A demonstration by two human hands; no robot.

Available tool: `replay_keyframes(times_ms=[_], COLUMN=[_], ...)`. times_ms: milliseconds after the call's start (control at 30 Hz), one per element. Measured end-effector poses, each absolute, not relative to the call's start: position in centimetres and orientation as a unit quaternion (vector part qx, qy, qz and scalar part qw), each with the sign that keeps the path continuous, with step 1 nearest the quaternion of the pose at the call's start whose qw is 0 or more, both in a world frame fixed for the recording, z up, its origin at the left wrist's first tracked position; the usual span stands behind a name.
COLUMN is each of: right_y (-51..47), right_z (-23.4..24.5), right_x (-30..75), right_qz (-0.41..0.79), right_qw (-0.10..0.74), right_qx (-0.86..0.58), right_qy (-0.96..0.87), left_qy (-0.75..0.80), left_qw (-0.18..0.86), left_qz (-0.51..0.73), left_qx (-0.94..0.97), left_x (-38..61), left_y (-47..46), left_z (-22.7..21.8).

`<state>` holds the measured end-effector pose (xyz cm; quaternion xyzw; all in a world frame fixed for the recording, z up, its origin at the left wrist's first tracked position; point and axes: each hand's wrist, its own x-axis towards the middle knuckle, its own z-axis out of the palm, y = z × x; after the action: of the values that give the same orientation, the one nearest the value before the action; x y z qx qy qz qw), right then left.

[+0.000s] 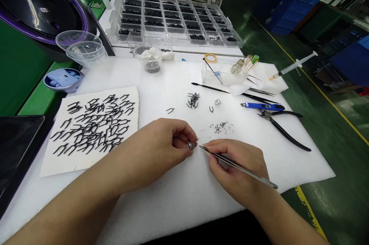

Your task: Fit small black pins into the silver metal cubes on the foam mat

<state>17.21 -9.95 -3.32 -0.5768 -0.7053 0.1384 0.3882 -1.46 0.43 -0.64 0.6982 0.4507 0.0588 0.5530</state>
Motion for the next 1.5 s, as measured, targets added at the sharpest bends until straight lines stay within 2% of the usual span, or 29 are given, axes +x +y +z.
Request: replay_keyframes(times_ms=[567,733,833,933,1500], right_y=[-9.9,-10.3,-10.5,-10.4,-10.0], right_z=[-3.3,-2.9,-3.0,-3.1,-2.8], right_x=[17.3,17.2,16.9,16.6,16.1], right_qz=[0.164,0.194,0.230,0.241,0.179], right_qw=[0.384,0.437,0.496,0.517,0.481], right_qx=[-0.573,-0.598,-0.570,-0.543,-0.556], right_qy=[-0.705,-0.643,-0.614,-0.616,-0.653], left_qy=[0.458,0.464,0.479,0.483,0.503], left_qw=[0.525,0.531,0.515,0.508,0.504], left_qz=[0.046,0.028,0.026,0.027,0.029], left_qx=[0.716,0.708,0.711,0.712,0.701], left_x=[-1.6,-1.3,-1.0,-0.8,-0.1], left_y=[0.4,0.3,0.2,0.0,-0.4], left_z=[-0.8,-0.3,0.3,0.6,0.5])
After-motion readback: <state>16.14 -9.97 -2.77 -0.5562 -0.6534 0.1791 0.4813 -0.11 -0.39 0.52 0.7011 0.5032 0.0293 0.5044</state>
